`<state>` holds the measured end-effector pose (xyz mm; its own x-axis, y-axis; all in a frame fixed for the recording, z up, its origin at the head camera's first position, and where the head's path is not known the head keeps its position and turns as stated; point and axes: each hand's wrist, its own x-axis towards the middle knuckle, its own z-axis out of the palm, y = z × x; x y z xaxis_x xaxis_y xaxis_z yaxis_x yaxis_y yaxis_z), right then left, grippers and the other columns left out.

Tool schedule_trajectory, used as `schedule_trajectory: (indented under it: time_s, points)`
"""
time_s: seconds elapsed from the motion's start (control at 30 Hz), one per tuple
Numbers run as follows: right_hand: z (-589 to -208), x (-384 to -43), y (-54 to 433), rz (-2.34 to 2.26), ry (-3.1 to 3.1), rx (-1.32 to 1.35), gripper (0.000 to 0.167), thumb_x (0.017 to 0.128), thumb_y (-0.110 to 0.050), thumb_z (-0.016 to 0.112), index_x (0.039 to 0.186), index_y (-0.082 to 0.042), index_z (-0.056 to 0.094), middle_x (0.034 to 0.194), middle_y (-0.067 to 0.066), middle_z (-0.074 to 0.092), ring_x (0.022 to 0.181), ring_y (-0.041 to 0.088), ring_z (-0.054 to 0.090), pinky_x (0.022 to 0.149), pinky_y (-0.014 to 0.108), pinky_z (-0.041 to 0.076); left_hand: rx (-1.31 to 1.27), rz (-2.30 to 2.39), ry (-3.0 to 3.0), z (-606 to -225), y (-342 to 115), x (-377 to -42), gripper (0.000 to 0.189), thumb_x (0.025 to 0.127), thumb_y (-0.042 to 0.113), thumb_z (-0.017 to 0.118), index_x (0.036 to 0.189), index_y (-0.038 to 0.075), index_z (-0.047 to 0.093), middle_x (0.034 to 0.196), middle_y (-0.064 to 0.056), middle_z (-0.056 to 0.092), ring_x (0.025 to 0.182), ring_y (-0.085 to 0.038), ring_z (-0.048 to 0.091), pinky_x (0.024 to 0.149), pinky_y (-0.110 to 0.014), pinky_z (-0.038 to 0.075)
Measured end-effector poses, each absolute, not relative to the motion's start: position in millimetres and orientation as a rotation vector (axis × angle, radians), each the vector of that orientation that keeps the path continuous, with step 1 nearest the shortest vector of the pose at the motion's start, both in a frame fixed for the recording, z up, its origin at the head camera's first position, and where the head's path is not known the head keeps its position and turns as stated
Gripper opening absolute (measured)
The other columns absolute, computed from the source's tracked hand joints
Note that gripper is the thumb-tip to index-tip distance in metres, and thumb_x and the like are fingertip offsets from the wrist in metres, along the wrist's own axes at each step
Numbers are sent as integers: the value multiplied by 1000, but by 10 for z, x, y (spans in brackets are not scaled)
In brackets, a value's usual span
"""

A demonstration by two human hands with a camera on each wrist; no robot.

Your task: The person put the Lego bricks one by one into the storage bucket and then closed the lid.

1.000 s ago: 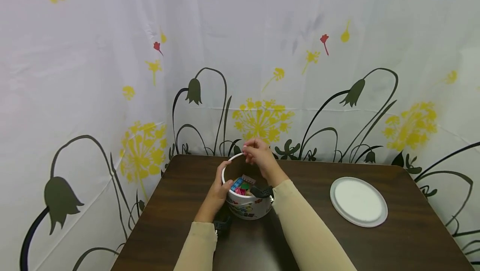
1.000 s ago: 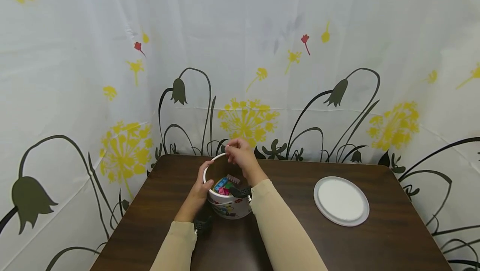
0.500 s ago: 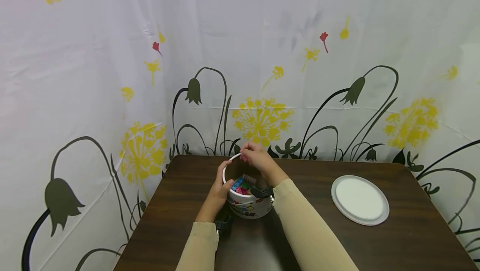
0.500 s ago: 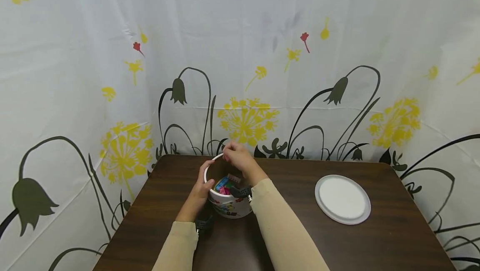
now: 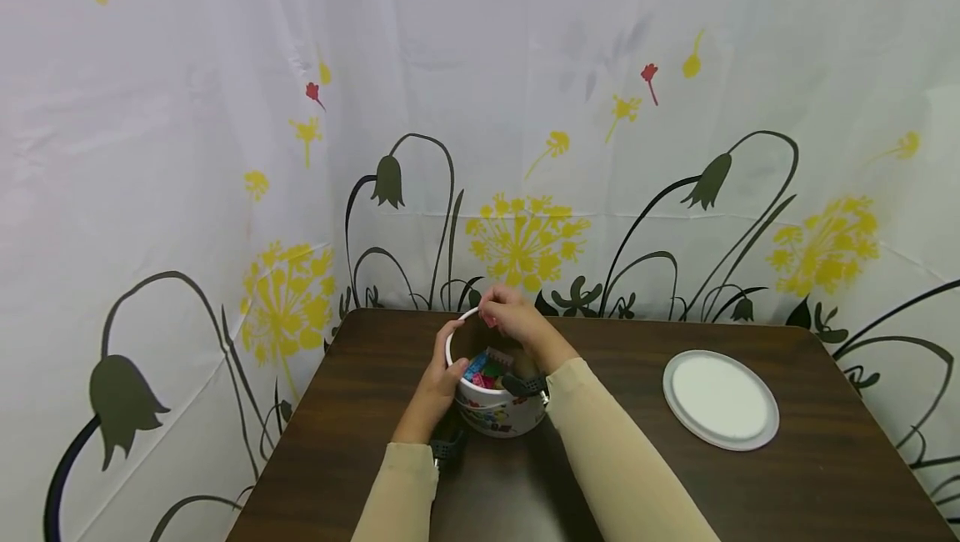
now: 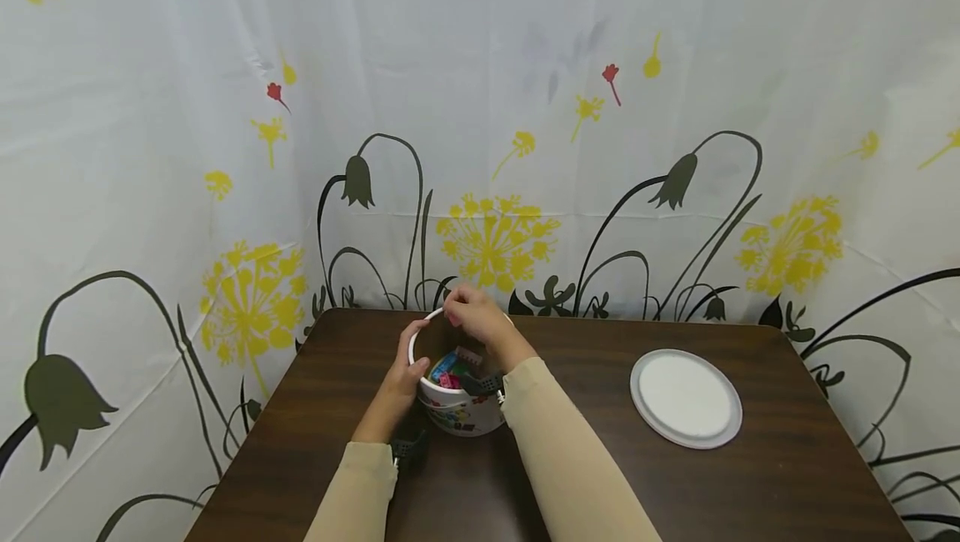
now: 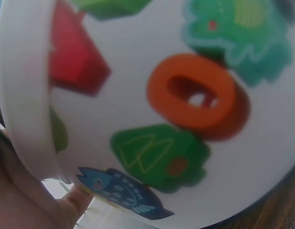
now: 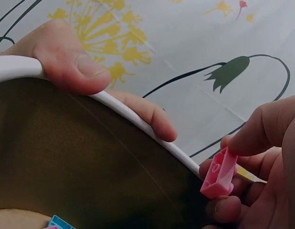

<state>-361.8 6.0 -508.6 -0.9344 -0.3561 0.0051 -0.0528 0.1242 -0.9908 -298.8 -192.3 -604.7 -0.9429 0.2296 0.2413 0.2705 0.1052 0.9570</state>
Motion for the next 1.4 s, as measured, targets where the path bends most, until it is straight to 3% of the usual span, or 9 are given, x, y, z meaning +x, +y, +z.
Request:
schedule_trajectory:
  time_s: [0.27,0.47,0.77,0.9,1.13,1.27,1.4]
  points:
    - [-5096,-3597,72,-1903,2141,-391,9,102,-18,55,98,-13,62,80,0,54,65,15,40,62,31,33,-556,-2048,-2274,-6064,-1917,-2976,77,98,42,55,167,26,24,168,-24,32,145,-48,46,117,-51,39]
    - [-5106,-3616,75,-1910,2124,-438,12,106,-20,53,97,-16,61,78,-2,52,61,15,36,55,28,29,-559,-2050,-2271,-6060,-1918,-2976,77,98,41,55,167,26,23,166,-25,35,142,-50,48,114,-48,42]
    - [-5099,-3595,77,-1909,2134,-395,12,105,-18,54,99,-11,62,75,0,47,56,13,29,52,26,28,-549,-2049,-2282,-6068,-1923,-2962,78,97,42,56,167,26,25,166,-23,34,142,-47,48,113,-46,42]
    - [-5090,-3597,84,-1927,2111,-391,13,107,-20,54,100,-14,63,87,4,56,57,13,31,53,26,28,-549,-2036,-2280,-6052,-1917,-2972,77,97,39,56,167,26,26,167,-21,34,143,-45,47,115,-46,41]
    - [-5088,-3596,87,-1943,2096,-428,13,110,-23,55,103,-15,64,87,3,58,55,12,31,53,26,28,-561,-2035,-2288,-6019,-1922,-2970,78,99,47,57,167,26,25,166,-24,34,144,-46,47,115,-48,41]
    - [-5059,-3561,93,-2016,2067,-488,14,110,-27,59,107,-15,65,90,0,59,57,12,33,55,28,30,-555,-2014,-2292,-5992,-1930,-2963,75,100,43,56,167,28,26,167,-22,36,144,-46,48,116,-50,41]
    - [-5028,-3465,161,-2300,2033,-588,18,110,-25,62,111,-7,64,86,0,57,63,13,41,60,29,36,-546,-2004,-2299,-6023,-1908,-2954,74,99,41,57,166,29,28,167,-21,37,143,-45,50,115,-49,43]
